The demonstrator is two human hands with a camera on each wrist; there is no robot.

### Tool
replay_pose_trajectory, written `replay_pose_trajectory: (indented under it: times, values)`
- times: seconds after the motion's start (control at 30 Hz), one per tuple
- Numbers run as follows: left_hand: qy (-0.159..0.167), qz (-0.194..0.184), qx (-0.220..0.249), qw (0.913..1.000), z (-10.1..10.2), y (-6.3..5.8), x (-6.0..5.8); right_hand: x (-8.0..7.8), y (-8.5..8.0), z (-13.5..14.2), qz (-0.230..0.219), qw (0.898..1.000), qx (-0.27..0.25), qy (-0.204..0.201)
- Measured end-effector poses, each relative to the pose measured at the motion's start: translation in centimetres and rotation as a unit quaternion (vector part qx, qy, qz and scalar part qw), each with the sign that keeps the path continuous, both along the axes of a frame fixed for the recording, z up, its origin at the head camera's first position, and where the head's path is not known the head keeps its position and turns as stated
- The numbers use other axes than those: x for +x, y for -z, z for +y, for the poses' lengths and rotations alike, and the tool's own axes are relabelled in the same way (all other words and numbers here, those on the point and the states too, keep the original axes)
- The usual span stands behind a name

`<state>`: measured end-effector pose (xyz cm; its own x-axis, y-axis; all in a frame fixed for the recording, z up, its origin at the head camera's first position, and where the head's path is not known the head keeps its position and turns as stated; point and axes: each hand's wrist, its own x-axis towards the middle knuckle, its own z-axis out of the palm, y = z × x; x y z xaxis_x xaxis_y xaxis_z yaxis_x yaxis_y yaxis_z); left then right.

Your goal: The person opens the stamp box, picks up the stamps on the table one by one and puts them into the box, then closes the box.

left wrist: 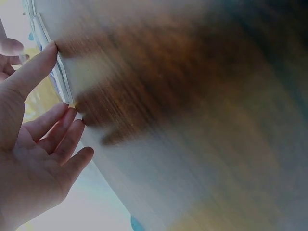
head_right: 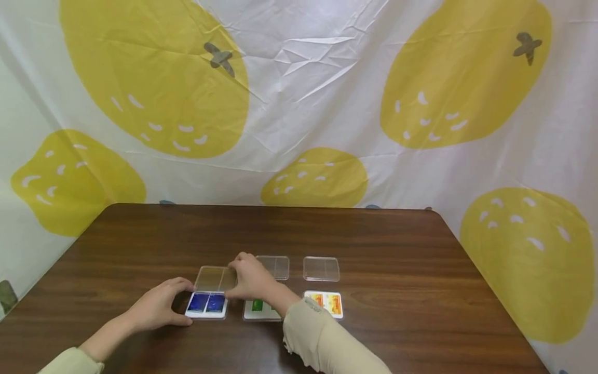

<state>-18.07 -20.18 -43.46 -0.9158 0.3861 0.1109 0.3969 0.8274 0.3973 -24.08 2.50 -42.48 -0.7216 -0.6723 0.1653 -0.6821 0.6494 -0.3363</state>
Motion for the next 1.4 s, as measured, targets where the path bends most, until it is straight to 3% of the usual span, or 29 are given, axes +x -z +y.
replay_pose_trajectory:
  times: [0.2,0.53,0.73,1.4]
  values:
    - [-0.004,0.001,0.001,1.0000,0.0,-0.1,0.2,1.6,0.0,0.5,0.015,1.000,-0.019,-0.018]
    - [-0.001,-0.003,0.007,1.0000,-0.1,0.1,0.1,2.9,1.0,0.1,0.023,0.999,-0.011,-0.026]
    - [0.006,0.008,0.011,0.9999,-0.2,0.2,0.0,3.1,1.0,-0.8,0.035,0.999,0.012,-0.024]
    - [-0.003,-0.007,0.006,1.0000,-0.1,0.3,-0.1,3.3,0.9,-1.7,0.038,0.998,0.058,-0.011]
